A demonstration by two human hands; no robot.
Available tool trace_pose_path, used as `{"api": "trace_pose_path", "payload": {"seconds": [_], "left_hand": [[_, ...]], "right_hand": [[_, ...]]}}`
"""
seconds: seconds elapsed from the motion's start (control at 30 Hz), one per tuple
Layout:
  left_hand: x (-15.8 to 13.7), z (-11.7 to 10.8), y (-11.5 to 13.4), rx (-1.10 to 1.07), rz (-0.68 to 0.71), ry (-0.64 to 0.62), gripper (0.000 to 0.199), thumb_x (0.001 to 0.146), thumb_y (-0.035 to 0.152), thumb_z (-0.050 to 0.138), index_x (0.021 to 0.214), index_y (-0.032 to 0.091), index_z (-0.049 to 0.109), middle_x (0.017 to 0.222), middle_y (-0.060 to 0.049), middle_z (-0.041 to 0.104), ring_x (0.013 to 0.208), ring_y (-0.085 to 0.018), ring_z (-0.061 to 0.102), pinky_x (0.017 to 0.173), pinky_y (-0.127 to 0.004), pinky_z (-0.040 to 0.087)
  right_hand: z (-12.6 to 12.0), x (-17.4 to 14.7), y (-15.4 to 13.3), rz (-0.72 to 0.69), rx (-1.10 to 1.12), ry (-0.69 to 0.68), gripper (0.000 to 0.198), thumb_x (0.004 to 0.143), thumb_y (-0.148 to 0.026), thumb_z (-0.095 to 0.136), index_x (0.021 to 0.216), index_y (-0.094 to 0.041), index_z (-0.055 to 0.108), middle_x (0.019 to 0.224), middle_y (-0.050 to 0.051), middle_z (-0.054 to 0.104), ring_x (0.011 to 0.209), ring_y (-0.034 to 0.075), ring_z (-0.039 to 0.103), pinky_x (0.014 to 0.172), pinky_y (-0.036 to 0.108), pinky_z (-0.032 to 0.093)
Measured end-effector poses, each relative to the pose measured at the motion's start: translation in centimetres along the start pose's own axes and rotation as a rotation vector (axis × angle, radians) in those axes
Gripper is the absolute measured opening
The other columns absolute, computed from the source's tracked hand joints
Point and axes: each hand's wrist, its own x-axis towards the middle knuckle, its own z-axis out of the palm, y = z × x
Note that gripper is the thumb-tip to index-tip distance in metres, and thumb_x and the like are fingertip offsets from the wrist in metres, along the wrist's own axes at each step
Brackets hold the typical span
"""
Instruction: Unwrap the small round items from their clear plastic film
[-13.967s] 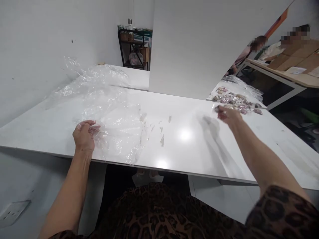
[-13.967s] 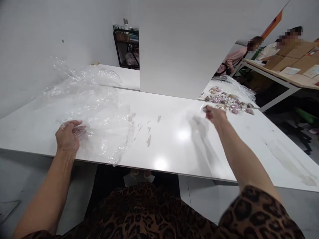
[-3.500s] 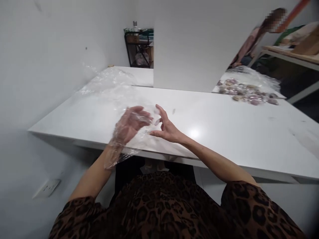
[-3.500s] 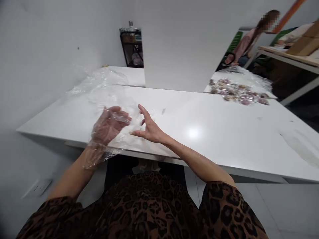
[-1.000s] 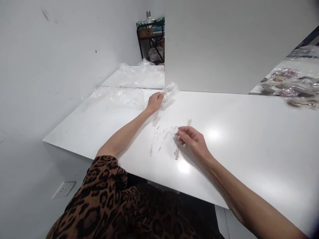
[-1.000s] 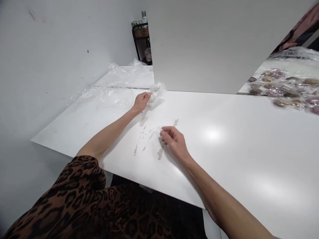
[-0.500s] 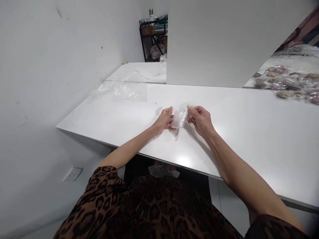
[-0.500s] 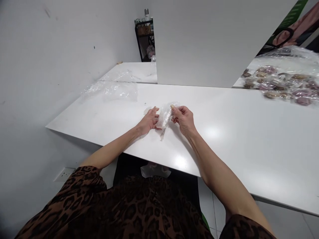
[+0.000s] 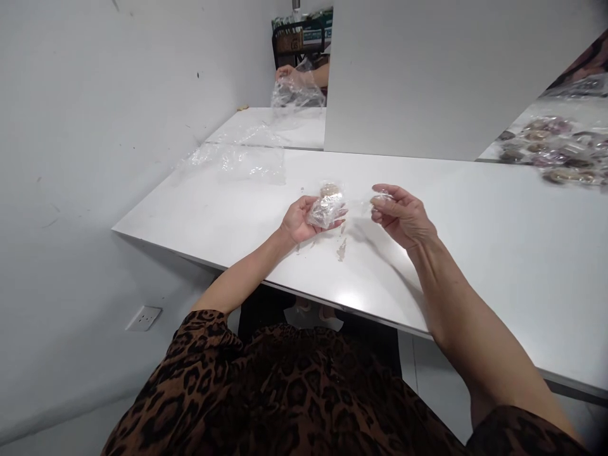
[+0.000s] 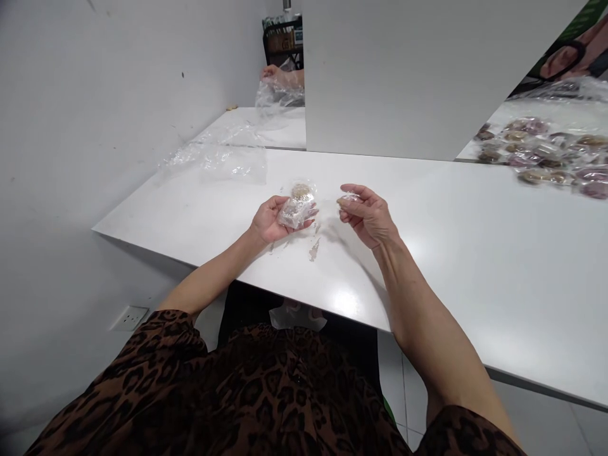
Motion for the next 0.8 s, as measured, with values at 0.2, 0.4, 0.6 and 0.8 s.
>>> {"api": "trace_pose_path", "payload": {"seconds": [0.2, 0.4, 0.6, 0.8], "left_hand": [[0.5, -0.4, -0.1, 0.000, -0.021, 0.044, 0.065, 0.098, 0.062, 0.055, 0.142, 0.014, 0.056, 0.112, -0.016, 0.074, 0.101, -0.027, 0.076, 0.094, -0.043, 0.062], [0.5, -0.6, -0.4, 0.009, -0.025, -0.008, 0.088, 0.094, 0.069, 0.056, 0.157, 0.010, 0.037, 0.113, -0.020, 0.072, 0.097, -0.029, 0.077, 0.084, -0.042, 0.065], [0.2, -0.8, -0.5, 0.076, -0.040, 0.015, 0.095, 0.093, 0.065, 0.061, 0.165, 0.019, 0.021, 0.120, -0.017, 0.068, 0.096, -0.023, 0.075, 0.091, -0.037, 0.064], [0.5, -0.8, -1.4, 0.412, 0.042, -0.034, 0.070, 0.093, 0.072, 0.054, 0.140, 0.020, 0.058, 0.119, -0.015, 0.067, 0.094, -0.021, 0.070, 0.087, -0.036, 0.061]], "right_hand": [[-1.3, -0.2, -2.0, -0.228, 0.046, -0.028, 0.044, 0.065, -0.029, 0.090, 0.105, -0.029, 0.070, 0.076, -0.004, 0.058, 0.066, 0.012, 0.057, 0.064, 0.032, 0.057], [-0.5, -1.6, -4.3, -0.425, 0.071, -0.050, 0.037, 0.076, -0.028, 0.080, 0.110, -0.037, 0.071, 0.089, 0.002, 0.066, 0.085, 0.021, 0.062, 0.082, 0.045, 0.056], [1.9, -4.3, -6.3, -0.505, 0.072, -0.164, 0.034, 0.075, -0.028, 0.084, 0.107, -0.039, 0.077, 0.089, 0.002, 0.068, 0.086, 0.020, 0.063, 0.076, 0.039, 0.056], [5.7, -9.3, -2.5, -0.401, -0.367, -0.588, 0.030, 0.090, -0.022, 0.074, 0.117, -0.032, 0.073, 0.102, 0.002, 0.073, 0.091, 0.018, 0.069, 0.079, 0.035, 0.058]]}}
